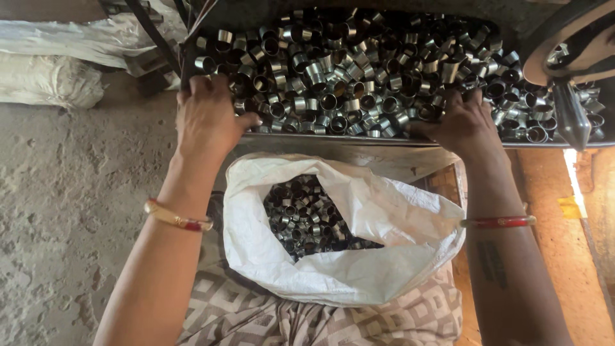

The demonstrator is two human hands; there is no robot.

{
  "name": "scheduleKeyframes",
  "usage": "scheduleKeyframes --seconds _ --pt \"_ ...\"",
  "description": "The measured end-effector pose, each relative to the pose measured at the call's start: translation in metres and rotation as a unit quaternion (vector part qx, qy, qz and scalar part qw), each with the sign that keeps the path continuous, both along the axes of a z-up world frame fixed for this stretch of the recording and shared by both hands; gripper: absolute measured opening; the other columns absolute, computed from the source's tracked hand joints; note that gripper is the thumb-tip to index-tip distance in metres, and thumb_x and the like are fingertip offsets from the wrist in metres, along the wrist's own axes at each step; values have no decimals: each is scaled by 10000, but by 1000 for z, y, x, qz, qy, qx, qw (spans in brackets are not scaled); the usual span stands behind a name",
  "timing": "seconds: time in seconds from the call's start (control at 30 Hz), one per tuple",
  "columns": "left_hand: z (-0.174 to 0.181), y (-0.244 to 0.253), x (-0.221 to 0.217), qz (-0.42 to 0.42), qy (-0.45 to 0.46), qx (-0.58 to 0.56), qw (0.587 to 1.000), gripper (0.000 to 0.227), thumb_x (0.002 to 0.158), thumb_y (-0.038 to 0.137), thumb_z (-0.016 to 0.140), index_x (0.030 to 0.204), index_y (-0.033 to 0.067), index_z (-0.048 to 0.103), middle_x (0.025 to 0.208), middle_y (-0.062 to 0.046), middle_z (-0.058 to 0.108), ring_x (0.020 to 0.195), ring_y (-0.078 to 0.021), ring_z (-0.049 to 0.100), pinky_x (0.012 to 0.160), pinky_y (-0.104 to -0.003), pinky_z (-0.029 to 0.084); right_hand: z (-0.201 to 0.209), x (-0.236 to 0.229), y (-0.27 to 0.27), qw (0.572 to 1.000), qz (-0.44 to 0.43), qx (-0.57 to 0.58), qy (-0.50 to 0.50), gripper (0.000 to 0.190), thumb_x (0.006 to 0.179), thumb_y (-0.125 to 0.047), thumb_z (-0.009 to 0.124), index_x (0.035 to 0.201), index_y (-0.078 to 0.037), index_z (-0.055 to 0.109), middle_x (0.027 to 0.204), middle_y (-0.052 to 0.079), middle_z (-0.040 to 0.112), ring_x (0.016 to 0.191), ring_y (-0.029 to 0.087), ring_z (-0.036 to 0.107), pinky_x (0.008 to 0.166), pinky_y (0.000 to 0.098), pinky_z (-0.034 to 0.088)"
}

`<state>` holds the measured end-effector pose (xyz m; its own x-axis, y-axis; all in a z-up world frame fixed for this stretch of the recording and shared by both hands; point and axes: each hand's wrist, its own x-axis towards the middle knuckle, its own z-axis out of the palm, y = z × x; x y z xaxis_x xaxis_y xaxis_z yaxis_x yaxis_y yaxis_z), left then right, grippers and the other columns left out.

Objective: The person repeatedly scoops small cylindrical metal parts from a white sack on their lap and places them into a metal tray above. The hands move continuously, transferring handfuls of parts from the sack to the tray.

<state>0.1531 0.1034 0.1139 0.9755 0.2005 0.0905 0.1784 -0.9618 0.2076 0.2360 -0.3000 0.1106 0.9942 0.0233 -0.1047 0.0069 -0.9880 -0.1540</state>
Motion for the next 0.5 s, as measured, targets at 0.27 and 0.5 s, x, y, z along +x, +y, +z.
scheduleKeyframes --seconds 0.27,0.5 --pt "-8 10 12 -11 -17 -66 998 879 763 460 920 1477 143 518 1501 -251 363 1419 -452 334 1188 -589 257 -11 0 -4 999 -13 35 -13 763 860 -462 818 1468 -121 507 1501 352 308 1301 501 466 1093 537 410" --pt "-3 10 25 52 77 -154 984 788 778 364 869 1458 169 520 1513 -140 396 1349 -422 435 1141 -511 408 -22 -7 -2 985 -80 117 -102 488 892 -278 822 1319 -114 653 1304 222 597 1195 383 598 1020 508 511"
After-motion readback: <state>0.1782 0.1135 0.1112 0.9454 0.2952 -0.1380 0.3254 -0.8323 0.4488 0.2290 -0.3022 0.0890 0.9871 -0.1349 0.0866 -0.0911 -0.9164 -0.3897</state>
